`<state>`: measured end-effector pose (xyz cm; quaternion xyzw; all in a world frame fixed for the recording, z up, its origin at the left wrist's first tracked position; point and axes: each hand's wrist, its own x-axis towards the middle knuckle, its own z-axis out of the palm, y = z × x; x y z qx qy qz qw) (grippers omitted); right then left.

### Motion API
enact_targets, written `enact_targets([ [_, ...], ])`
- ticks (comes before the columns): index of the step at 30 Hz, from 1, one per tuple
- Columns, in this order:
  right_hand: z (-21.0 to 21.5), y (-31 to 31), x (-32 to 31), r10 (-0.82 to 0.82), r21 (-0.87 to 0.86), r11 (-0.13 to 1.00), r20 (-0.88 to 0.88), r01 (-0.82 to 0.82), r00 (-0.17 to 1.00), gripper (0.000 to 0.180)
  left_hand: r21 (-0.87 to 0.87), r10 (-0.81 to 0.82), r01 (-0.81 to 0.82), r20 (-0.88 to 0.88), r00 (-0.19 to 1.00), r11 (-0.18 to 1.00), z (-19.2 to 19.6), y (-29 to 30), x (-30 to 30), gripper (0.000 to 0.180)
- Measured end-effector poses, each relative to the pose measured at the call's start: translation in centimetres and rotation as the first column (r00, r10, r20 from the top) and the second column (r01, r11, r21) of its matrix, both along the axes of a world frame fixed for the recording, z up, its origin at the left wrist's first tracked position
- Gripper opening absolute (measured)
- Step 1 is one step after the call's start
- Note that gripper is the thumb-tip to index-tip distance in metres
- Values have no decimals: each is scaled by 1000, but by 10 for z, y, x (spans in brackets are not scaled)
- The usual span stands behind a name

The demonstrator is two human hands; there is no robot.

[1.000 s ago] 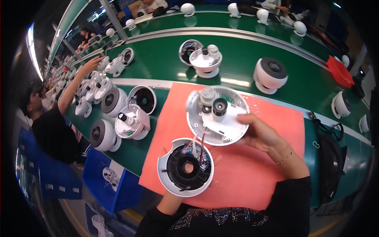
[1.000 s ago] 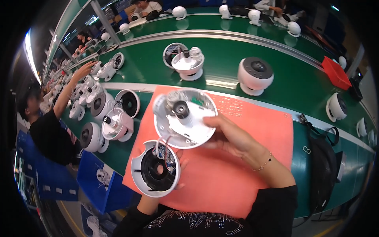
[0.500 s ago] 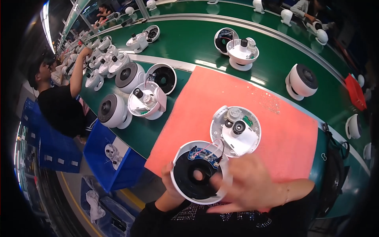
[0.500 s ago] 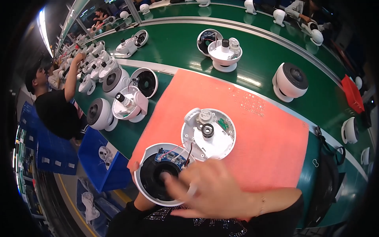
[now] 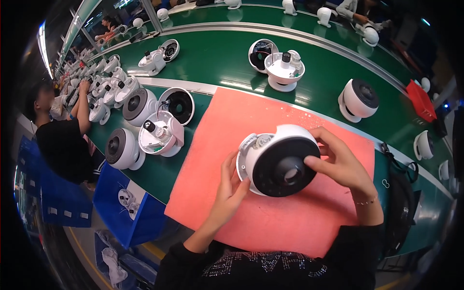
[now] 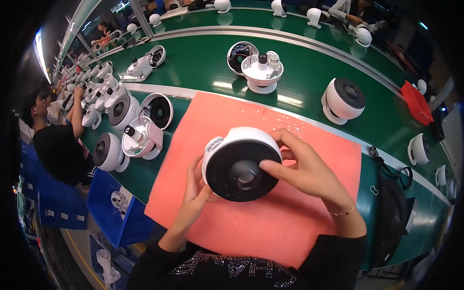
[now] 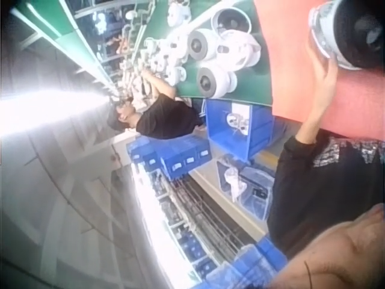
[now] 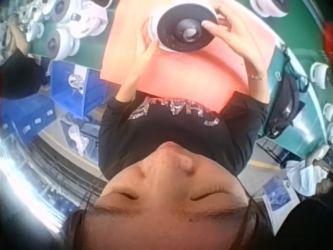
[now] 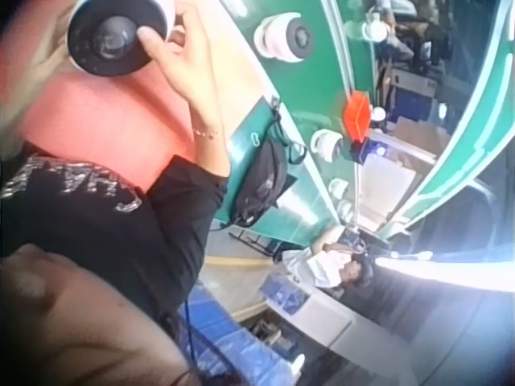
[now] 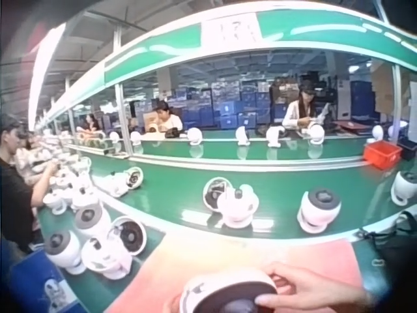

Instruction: Assembling various components of dome security cameras on a production line.

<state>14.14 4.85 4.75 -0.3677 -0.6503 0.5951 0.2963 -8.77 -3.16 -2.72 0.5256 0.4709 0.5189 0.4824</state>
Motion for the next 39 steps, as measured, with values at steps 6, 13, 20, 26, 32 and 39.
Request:
enact_targets([
  [6,-7,7,7,274,-42,960,-57,-277,960,39,-229,-45,95,215,976,969,13,-6,-9,65],
  [13,4,-25,2,322,-300,899,-42,-319,946,45,-167,-118,69,-302,946,983,17,-42,-22,47],
  [20,-17,-37,-2,155,-365,914,-92,-178,984,33,116,-109,265,-704,702,957,26,-31,-26,26],
  [26,-19,-40,-4,99,-273,959,62,-79,993,31,-148,-190,160,-225,956,976,32,-30,-42,18],
  [32,-24,-34,-6,100,0,995,179,-102,979,30,-170,-232,166,-537,811,971,58,-17,-25,39],
  [39,-18,-23,-7,173,170,946,456,-276,873,32,-285,-324,191,-551,769,939,73,-1,-28,35],
])
